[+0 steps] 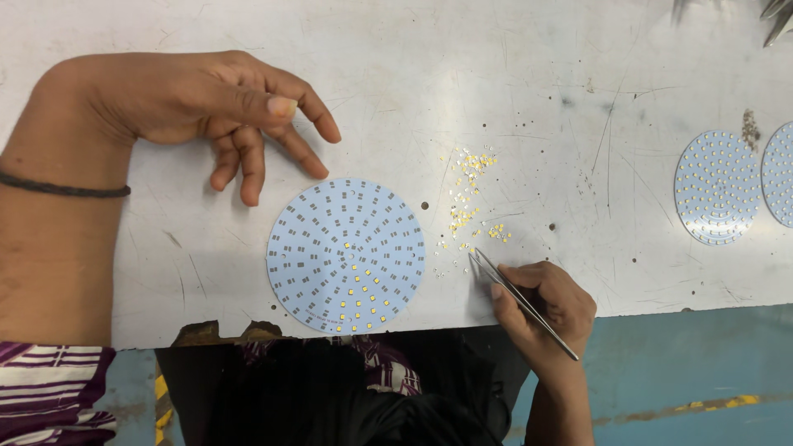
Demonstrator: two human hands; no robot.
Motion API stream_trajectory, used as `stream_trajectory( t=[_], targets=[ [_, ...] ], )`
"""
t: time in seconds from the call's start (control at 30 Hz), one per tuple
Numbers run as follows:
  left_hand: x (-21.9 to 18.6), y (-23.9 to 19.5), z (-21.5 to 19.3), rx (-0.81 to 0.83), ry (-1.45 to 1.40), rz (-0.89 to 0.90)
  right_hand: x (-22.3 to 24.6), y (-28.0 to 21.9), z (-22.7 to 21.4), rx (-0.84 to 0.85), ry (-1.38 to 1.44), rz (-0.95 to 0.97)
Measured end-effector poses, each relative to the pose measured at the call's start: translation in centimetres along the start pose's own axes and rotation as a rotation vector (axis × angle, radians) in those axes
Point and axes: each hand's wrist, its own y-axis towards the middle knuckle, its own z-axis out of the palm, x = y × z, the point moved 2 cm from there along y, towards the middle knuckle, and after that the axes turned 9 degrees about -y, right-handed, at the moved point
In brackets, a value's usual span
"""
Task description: The person uses tweezers to pick up small yellow LED components from a pile on the table and places them one by one into empty slots on a circular LED board. The person continues this process throughout the clip, filling more slots on the board.
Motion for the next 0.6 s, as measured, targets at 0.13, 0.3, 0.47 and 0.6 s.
stream_trajectory(
  t=[0.13,0.3,0.47,0.6],
  targets=[
    [0.0,0.0,0.0,0.007,-0.011,-0.033,0.0,0.1,-0.1,0.006,-0.007,-0.003],
    [0.1,0.0,0.2,-0.007,-0.003,-0.055,-0.1,0.0,0.0,0.021,-0.016,0.019],
    [-0.7,0.0,0.9,-0.037,0.035,-0.054,-0.5,-0.3,-0.1,0.034,-0.013,0.029],
    [-1.4,0.0,1.4,-0.039,0.018,-0.089,0.2,-1.1,0.2,-0.004,-0.040,0.010]
  ],
)
